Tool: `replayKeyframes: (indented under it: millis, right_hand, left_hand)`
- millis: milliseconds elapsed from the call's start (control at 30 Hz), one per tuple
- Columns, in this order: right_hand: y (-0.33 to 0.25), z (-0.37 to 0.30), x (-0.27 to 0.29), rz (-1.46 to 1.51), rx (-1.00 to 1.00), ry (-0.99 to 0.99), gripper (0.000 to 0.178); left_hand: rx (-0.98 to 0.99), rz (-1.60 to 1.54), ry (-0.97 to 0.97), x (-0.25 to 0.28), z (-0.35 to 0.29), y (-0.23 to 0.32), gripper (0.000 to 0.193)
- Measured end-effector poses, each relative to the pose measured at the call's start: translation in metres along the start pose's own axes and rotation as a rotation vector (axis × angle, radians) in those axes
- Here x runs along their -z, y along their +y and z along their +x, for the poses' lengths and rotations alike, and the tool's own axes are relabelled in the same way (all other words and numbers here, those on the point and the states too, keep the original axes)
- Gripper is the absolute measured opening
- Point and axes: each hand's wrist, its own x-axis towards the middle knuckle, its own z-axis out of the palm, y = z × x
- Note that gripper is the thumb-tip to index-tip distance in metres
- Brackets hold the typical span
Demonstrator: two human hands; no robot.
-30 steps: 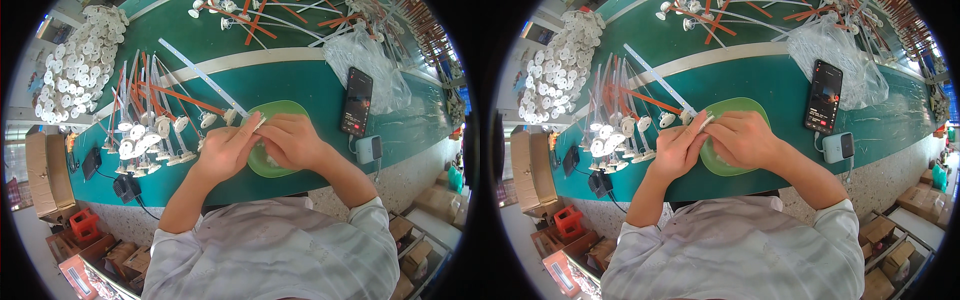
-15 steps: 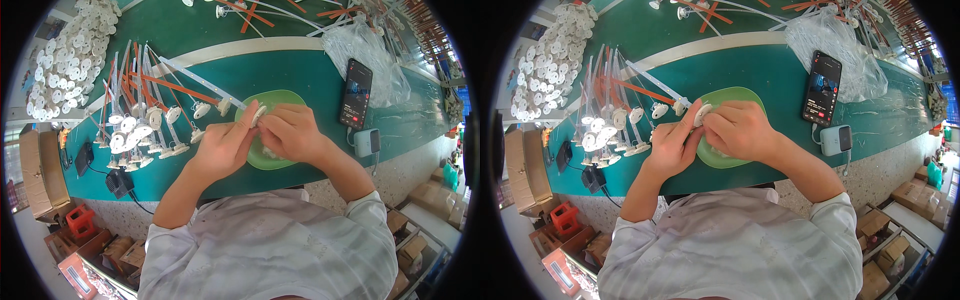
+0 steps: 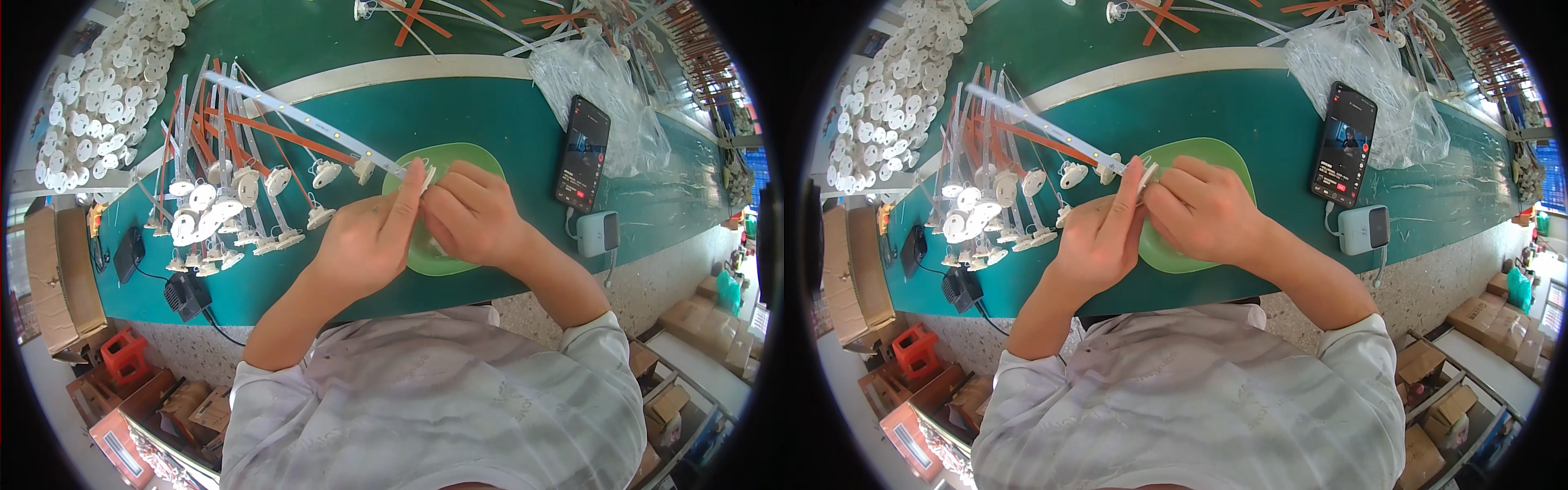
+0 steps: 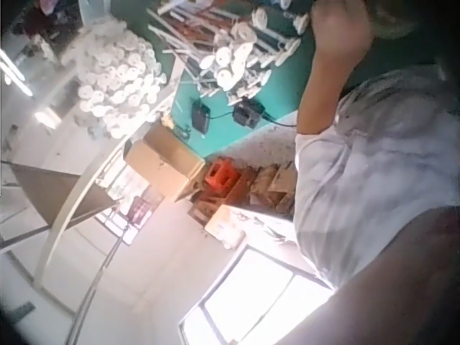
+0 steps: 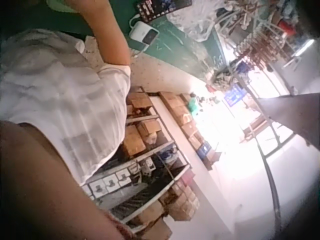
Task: The person assembles light fixtures by hand, taking circular pieces, applying a substance from a bowl to them, attaching the pieces onto the ends of LED strips, and placing the assembled strips onto the workbench.
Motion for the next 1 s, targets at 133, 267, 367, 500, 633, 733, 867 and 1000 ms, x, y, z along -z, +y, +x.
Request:
replayKeyframes:
  millis: [133, 267, 367, 500, 633, 733, 867, 1000]
  right_hand:
    - [-0.002, 0.001, -0.002, -0.029, -0.004, -0.009, 0.021]
    - [0.002, 0.002, 0.004, 0.1, -0.04, -0.04, 0.019]
    - [0.004, 0.007, 0.008, 0.203, -0.012, -0.021, 0.022]
    - [0.003, 0.004, 0.008, 0.286, 0.034, 0.001, 0.029]
    - [0.002, 0.004, 0.006, 0.294, 0.037, 0.028, 0.029]
    - [0.003, 0.005, 0.008, 0.275, 0.037, 0.019, 0.029]
    - [0.004, 0.004, 0.006, 0.251, 0.042, 0.021, 0.028]
    - [0.001, 0.006, 0.012, 0.199, 0.018, 0.043, 0.026]
  left_hand:
    - [-0.048, 0.159, 0.034, -0.004, -0.002, -0.004, 0.066]
    - [-0.081, 0.077, 0.031, 0.002, -0.001, -0.007, 0.06]
    - [-0.077, -0.046, 0.087, 0.012, 0.008, 0.0, 0.058]
    - [-0.138, -0.08, 0.162, 0.012, 0.008, -0.006, 0.056]
    - [-0.131, -0.04, 0.164, 0.011, 0.005, -0.004, 0.05]
    - [-0.125, -0.048, 0.158, 0.009, 0.004, -0.006, 0.049]
    - [-0.144, -0.061, 0.17, 0.008, 0.004, -0.01, 0.05]
    - [-0.155, -0.042, 0.151, 0.013, 0.005, -0.011, 0.051]
